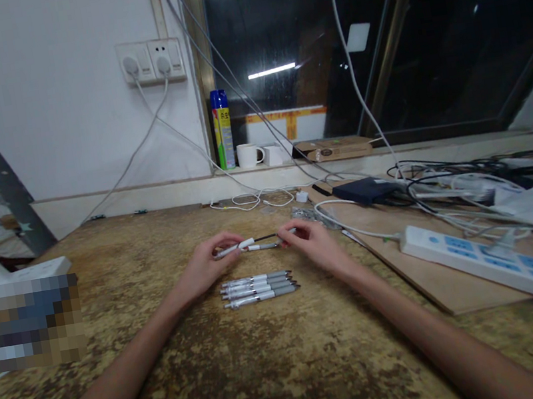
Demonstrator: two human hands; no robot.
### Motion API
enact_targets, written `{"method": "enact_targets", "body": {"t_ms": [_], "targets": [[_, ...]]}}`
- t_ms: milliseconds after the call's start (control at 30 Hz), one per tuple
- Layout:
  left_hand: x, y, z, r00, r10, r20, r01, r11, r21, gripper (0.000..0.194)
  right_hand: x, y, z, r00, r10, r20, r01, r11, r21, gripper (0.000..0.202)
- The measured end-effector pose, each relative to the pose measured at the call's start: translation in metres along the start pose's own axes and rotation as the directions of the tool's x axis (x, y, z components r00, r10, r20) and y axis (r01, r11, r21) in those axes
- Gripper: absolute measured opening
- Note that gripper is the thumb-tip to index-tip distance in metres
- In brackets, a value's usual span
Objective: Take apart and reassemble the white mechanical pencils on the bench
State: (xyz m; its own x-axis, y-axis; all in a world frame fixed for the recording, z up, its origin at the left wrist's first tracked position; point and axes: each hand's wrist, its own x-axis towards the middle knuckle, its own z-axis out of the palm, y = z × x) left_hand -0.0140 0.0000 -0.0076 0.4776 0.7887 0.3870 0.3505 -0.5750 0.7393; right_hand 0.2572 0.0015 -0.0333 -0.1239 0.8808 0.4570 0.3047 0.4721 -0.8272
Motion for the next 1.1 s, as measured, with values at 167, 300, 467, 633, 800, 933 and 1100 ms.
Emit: {"method": "enact_targets", "body": {"t_ms": [167, 300, 467, 633, 800, 933, 1100], "targets": [[0.000, 0.000, -0.001, 1.000, 0.011, 0.025, -0.010, 1.000, -0.010, 0.025, -0.004, -0.006, 0.008, 1.000, -0.016, 0.013, 0.015, 0.999, 0.044, 0.031], [0.000, 0.001, -0.001, 1.000, 0.000, 0.015, 0.001, 1.000, -0.011, 0.026, -0.006, -0.009, 0.013, 1.000, 0.011, 0.007, -0.012, 0.997, 0.078, 0.032], [-0.001, 0.003, -0.001, 1.000, -0.021, 0.007, 0.021, 1.000, 0.003, 0.026, -0.007, -0.008, 0.015, 0.999, 0.028, 0.030, -0.030, 0.998, 0.057, 0.031], [-0.001, 0.004, -0.001, 0.999, -0.042, 0.004, 0.042, 0.998, 0.042, 0.027, -0.008, -0.008, 0.017, 0.998, 0.063, 0.025, -0.064, 0.997, 0.053, 0.031], [-0.001, 0.003, 0.001, 0.999, -0.033, -0.007, 0.033, 0.999, 0.024, 0.028, -0.007, -0.007, 0.017, 0.997, 0.080, 0.011, -0.081, 0.994, 0.068, 0.033], [0.000, 0.000, 0.002, 1.000, -0.030, -0.007, 0.030, 0.999, 0.022, 0.027, -0.005, -0.006, 0.016, 0.995, 0.100, 0.021, -0.102, 0.988, 0.114, 0.036], [0.000, -0.001, 0.000, 1.000, -0.019, -0.023, 0.019, 1.000, 0.004, 0.027, -0.002, -0.007, 0.010, 0.986, 0.159, -0.043, -0.150, 0.973, 0.174, 0.031]]}}
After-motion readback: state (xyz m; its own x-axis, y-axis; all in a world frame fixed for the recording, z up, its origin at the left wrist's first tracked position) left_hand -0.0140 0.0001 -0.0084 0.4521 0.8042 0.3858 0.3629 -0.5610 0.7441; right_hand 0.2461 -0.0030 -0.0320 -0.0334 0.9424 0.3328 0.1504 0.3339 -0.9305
